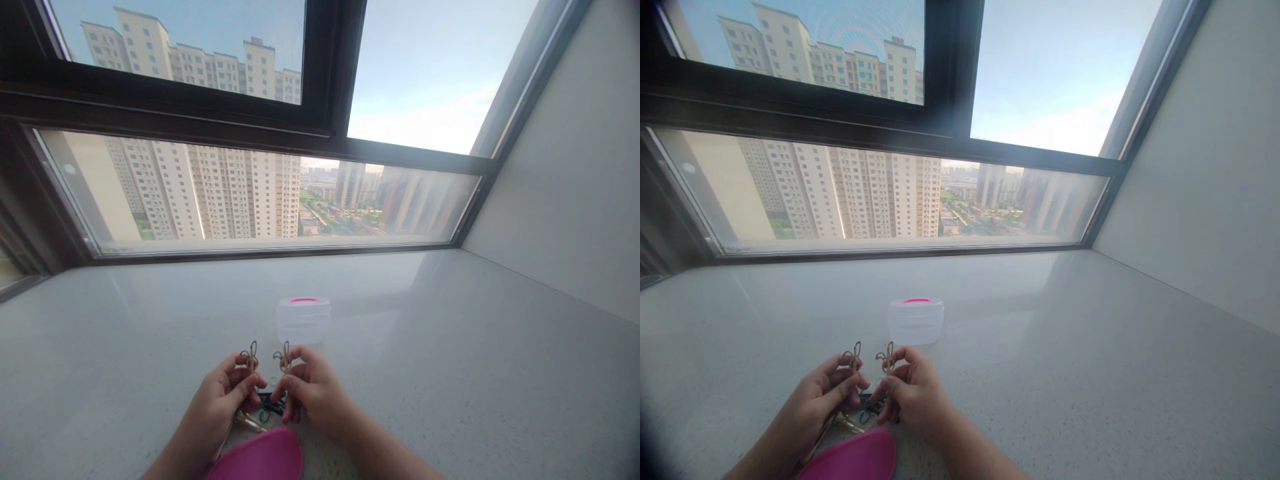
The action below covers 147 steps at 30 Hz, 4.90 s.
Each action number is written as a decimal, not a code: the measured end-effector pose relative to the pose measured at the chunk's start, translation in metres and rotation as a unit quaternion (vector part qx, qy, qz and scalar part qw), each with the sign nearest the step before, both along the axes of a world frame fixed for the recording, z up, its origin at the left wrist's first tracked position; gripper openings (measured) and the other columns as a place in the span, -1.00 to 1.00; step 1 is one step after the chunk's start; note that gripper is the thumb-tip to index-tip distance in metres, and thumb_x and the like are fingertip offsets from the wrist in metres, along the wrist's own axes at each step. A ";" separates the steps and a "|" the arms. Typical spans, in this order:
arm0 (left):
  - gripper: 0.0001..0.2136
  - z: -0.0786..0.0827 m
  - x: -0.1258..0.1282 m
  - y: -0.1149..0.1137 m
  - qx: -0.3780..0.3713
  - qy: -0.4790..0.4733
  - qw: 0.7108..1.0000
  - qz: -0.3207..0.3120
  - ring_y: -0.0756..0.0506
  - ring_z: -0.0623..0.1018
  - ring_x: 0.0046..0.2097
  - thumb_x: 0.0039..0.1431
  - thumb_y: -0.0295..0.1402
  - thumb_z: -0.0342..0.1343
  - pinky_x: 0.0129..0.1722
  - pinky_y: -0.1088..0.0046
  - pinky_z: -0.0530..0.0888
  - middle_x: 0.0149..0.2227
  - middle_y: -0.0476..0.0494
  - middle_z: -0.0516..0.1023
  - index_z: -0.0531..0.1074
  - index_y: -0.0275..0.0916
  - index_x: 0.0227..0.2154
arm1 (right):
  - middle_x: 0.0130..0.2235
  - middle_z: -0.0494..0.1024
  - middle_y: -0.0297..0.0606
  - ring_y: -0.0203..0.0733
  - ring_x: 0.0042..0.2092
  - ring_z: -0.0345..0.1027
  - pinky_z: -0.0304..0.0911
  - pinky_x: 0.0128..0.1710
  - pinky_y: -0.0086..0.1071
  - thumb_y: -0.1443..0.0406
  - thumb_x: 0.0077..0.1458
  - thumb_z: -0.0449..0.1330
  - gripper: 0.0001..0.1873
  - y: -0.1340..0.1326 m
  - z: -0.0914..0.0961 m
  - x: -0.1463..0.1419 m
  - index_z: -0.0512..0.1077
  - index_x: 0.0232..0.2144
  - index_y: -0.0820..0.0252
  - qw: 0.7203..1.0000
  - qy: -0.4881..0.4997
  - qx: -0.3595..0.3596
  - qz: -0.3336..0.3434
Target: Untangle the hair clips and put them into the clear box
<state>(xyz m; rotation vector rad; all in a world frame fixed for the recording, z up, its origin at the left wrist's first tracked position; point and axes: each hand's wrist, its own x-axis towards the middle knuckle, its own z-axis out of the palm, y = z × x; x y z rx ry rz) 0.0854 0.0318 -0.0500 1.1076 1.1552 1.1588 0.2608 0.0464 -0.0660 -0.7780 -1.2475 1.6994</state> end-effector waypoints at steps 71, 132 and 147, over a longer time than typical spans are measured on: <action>-0.64 0.001 -0.002 -0.001 -0.007 0.007 1.000 -0.017 -0.03 0.48 -0.53 -0.12 -0.17 0.32 -0.51 0.49 0.39 -0.48 -0.06 0.59 0.40 -0.26 -0.30 | -0.49 0.55 -0.28 -0.35 -0.66 0.32 0.09 -0.70 -0.55 -0.03 -0.19 0.33 -0.44 0.000 -0.001 0.000 0.35 -0.28 0.28 1.000 -0.020 -0.024 0.001; -0.64 0.009 0.000 -0.002 -0.015 -0.003 1.000 -0.025 -0.01 0.48 -0.52 -0.12 -0.22 0.32 -0.50 0.52 0.39 -0.48 -0.07 0.59 0.38 -0.27 -0.30 | -0.47 0.57 -0.28 -0.37 -0.67 0.32 0.06 -0.71 -0.55 0.07 -0.11 0.28 -0.59 -0.005 0.009 0.002 0.35 -0.32 0.25 0.999 -0.037 -0.007 0.009; -0.70 -0.002 -0.007 0.001 0.001 0.016 0.999 -0.051 0.01 0.49 -0.47 0.05 -0.27 0.23 -0.44 0.49 0.42 -0.40 -0.06 0.59 0.29 -0.26 -0.22 | -0.45 0.59 -0.29 -0.39 -0.67 0.35 0.08 -0.73 -0.60 0.17 -0.04 0.26 -0.70 -0.005 0.009 0.005 0.36 -0.30 0.25 1.000 -0.015 -0.008 0.024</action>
